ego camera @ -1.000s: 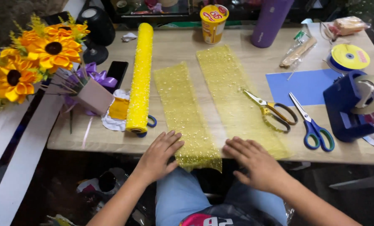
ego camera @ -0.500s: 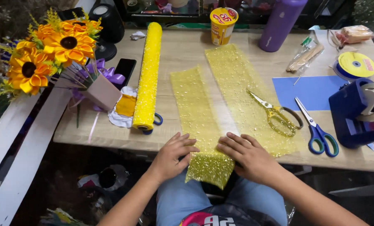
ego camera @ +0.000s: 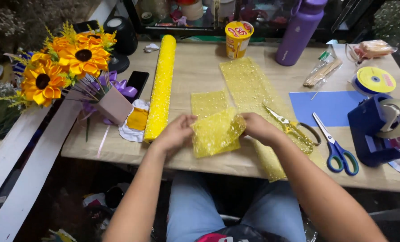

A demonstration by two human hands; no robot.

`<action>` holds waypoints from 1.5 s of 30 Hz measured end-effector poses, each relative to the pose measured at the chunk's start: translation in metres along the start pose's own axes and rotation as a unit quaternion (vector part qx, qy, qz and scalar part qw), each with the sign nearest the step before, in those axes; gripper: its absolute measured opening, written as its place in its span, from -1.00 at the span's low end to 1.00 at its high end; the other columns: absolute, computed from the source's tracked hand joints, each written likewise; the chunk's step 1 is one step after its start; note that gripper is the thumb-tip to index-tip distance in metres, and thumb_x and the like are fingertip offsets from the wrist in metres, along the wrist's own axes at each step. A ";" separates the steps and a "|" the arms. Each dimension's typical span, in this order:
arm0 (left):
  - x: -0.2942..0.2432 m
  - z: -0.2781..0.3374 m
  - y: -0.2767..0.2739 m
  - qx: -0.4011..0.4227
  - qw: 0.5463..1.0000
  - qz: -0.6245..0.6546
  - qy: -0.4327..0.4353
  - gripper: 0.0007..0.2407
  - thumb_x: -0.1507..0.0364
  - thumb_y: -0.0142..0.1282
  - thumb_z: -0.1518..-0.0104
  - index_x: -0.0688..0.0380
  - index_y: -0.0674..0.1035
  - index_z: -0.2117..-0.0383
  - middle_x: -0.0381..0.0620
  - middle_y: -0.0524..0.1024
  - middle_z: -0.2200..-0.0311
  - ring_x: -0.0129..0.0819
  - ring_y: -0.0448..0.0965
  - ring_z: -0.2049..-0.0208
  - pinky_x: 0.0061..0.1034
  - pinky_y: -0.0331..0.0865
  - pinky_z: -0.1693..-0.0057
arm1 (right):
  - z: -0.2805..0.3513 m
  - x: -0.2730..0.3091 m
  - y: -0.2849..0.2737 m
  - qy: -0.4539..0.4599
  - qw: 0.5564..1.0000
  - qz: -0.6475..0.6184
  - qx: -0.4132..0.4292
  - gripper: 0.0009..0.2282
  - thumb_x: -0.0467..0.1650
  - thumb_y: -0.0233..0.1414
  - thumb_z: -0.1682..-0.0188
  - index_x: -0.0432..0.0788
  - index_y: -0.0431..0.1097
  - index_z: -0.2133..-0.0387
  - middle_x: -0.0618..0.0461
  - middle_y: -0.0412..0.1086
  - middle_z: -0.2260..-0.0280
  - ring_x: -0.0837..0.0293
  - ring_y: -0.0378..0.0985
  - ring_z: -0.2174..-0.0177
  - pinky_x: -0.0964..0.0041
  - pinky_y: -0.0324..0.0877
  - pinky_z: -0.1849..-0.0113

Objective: The person unrolls a sheet of yellow bubble wrap on a table and uses blue scissors to cut it into smaller rectangular pieces. They fold the cut pieces and continue cutting the remaining sheet into uniform squares.

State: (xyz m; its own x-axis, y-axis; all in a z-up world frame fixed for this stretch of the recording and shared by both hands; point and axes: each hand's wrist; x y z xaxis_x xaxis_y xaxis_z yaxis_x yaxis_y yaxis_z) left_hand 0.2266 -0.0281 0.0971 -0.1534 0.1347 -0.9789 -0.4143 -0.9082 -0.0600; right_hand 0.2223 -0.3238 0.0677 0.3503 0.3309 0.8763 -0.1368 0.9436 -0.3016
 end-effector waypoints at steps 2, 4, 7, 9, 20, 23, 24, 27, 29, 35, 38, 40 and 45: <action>-0.001 -0.020 -0.002 -0.014 1.000 0.016 -0.009 -0.45 0.65 -0.06 0.01 0.04 0.42 -0.23 -0.10 0.53 -0.06 -0.37 0.53 0.18 -0.50 0.51 0.06 | -0.039 -0.032 0.007 0.033 0.999 -0.037 -0.021 -0.74 -0.32 0.03 -0.04 -0.27 0.55 0.22 -0.15 0.44 0.47 -0.05 0.59 0.49 0.02 0.58 0.44; 0.006 -0.044 -0.004 -0.029 0.999 0.033 -0.019 -0.43 0.65 -0.06 0.02 -0.10 0.43 -0.23 -0.17 0.48 -0.06 -0.50 0.49 0.22 -0.60 0.49 0.11 | -0.056 -0.040 0.012 0.067 0.994 -0.074 -0.040 -0.71 -0.31 -0.02 -0.07 -0.35 0.51 0.22 -0.20 0.37 0.52 -0.08 0.53 0.58 -0.04 0.56 0.56; 0.019 -0.078 0.000 -0.032 0.991 0.091 -0.088 -0.69 0.36 -0.04 -0.22 -0.03 0.54 -0.08 -0.17 0.57 0.06 -0.33 0.57 0.11 -0.42 0.57 0.06 | -0.046 -0.023 0.017 0.087 0.993 0.002 -0.083 -0.72 -0.33 0.12 0.15 -0.41 0.56 0.41 -0.30 0.41 0.53 -0.07 0.59 0.55 -0.03 0.54 0.54; 0.017 -0.092 0.004 -0.146 0.984 0.036 -0.098 -0.61 0.11 0.20 -0.20 0.01 0.61 -0.06 0.03 0.60 0.01 -0.06 0.63 -0.01 -0.04 0.58 0.00 | -0.036 -0.014 0.018 0.098 0.991 -0.007 -0.096 -0.70 -0.29 0.16 0.20 -0.40 0.54 0.50 -0.24 0.35 0.62 -0.04 0.54 0.59 0.01 0.52 0.57; -0.049 -0.076 0.029 -0.191 0.909 -0.345 -0.132 -0.76 0.15 0.03 -0.14 -0.18 0.66 0.19 -0.09 0.64 0.18 -0.02 0.62 -0.01 -0.11 0.51 -0.08 | -0.007 0.019 0.018 0.110 0.989 -0.043 -0.090 -0.73 -0.34 0.18 0.17 -0.42 0.47 0.57 -0.22 0.30 0.64 0.04 0.45 0.62 0.10 0.45 0.59; -0.052 -0.077 0.031 -0.194 0.906 -0.355 -0.129 -0.78 0.22 0.00 -0.15 -0.12 0.65 0.19 -0.01 0.63 0.16 0.02 0.61 -0.04 -0.08 0.50 -0.08 | -0.009 0.020 0.017 0.110 0.989 -0.042 -0.089 -0.72 -0.35 0.18 0.16 -0.45 0.48 0.56 -0.25 0.31 0.64 0.01 0.47 0.62 0.08 0.46 0.60; -0.052 -0.077 0.031 -0.195 0.906 -0.354 -0.128 -0.77 0.24 0.01 -0.15 -0.09 0.65 0.18 0.02 0.63 0.16 0.05 0.60 -0.04 -0.05 0.50 -0.09 | -0.012 0.017 0.018 0.108 0.988 -0.054 -0.092 -0.73 -0.36 0.17 0.16 -0.45 0.47 0.56 -0.25 0.31 0.65 0.01 0.47 0.63 0.09 0.44 0.62; -0.056 -0.075 0.033 -0.196 0.903 -0.356 -0.139 -0.76 0.22 -0.01 -0.16 -0.11 0.63 0.16 -0.04 0.62 0.15 0.00 0.61 -0.04 -0.07 0.51 -0.08 | -0.005 0.028 0.020 0.107 0.990 -0.038 -0.083 -0.73 -0.36 0.18 0.16 -0.46 0.46 0.57 -0.25 0.31 0.65 0.03 0.46 0.63 0.10 0.43 0.63; -0.059 -0.075 0.035 -0.195 0.904 -0.354 -0.137 -0.75 0.21 -0.01 -0.15 -0.11 0.62 0.12 -0.01 0.61 0.11 0.01 0.58 -0.07 -0.08 0.48 -0.12 | -0.009 0.025 0.023 0.105 0.990 -0.044 -0.081 -0.74 -0.37 0.16 0.13 -0.47 0.46 0.54 -0.24 0.28 0.66 0.03 0.44 0.64 0.11 0.43 0.64; -0.068 -0.088 0.035 -0.200 0.906 -0.354 -0.114 -0.67 0.16 0.10 -0.18 -0.01 0.57 0.00 0.05 0.57 0.04 0.03 0.54 -0.12 -0.06 0.44 -0.17 | -0.017 0.024 0.020 0.106 0.990 0.062 -0.066 -0.66 -0.26 0.18 0.15 -0.42 0.55 0.46 -0.26 0.41 0.63 -0.04 0.60 0.56 -0.03 0.51 0.53; -0.062 -0.105 0.031 -0.175 0.906 -0.378 -0.073 -0.62 0.24 0.11 -0.22 0.03 0.51 -0.14 0.10 0.50 -0.05 0.07 0.48 -0.18 -0.03 0.40 -0.23 | -0.018 0.026 0.019 0.112 0.986 0.100 -0.067 -0.64 -0.21 0.16 0.15 -0.36 0.58 0.44 -0.24 0.46 0.61 -0.07 0.64 0.50 -0.09 0.53 0.40; -0.048 -0.121 0.025 -0.150 0.906 -0.394 -0.039 -0.59 0.28 0.11 -0.25 0.04 0.47 -0.23 0.14 0.45 -0.12 0.12 0.43 -0.23 -0.01 0.37 -0.27 | -0.020 0.025 0.019 0.114 0.984 0.114 -0.069 -0.62 -0.18 0.16 0.15 -0.33 0.59 0.43 -0.22 0.47 0.61 -0.07 0.66 0.48 -0.09 0.53 0.33; -0.033 -0.138 0.017 -0.146 0.895 -0.421 -0.015 -0.77 0.24 0.17 -0.19 -0.05 0.65 0.08 -0.10 0.43 0.10 -0.01 0.54 -0.09 -0.11 0.44 -0.18 | -0.023 0.021 0.020 0.114 0.987 0.090 -0.074 -0.67 -0.25 0.14 0.14 -0.37 0.58 0.41 -0.28 0.47 0.60 -0.07 0.63 0.60 0.08 0.60 0.44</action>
State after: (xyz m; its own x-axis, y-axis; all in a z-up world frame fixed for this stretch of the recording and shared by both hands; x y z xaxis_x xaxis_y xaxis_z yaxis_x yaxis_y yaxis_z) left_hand 0.3484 -0.1021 0.1017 0.0772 0.8266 -0.5575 -0.1428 -0.5442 -0.8267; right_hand 0.2479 -0.2976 0.0721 0.5340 0.4722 0.7013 -0.0851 0.8553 -0.5111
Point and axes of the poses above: each hand's wrist, its own z-axis away from the middle knuckle, its own y-axis out of the palm, x = y × z
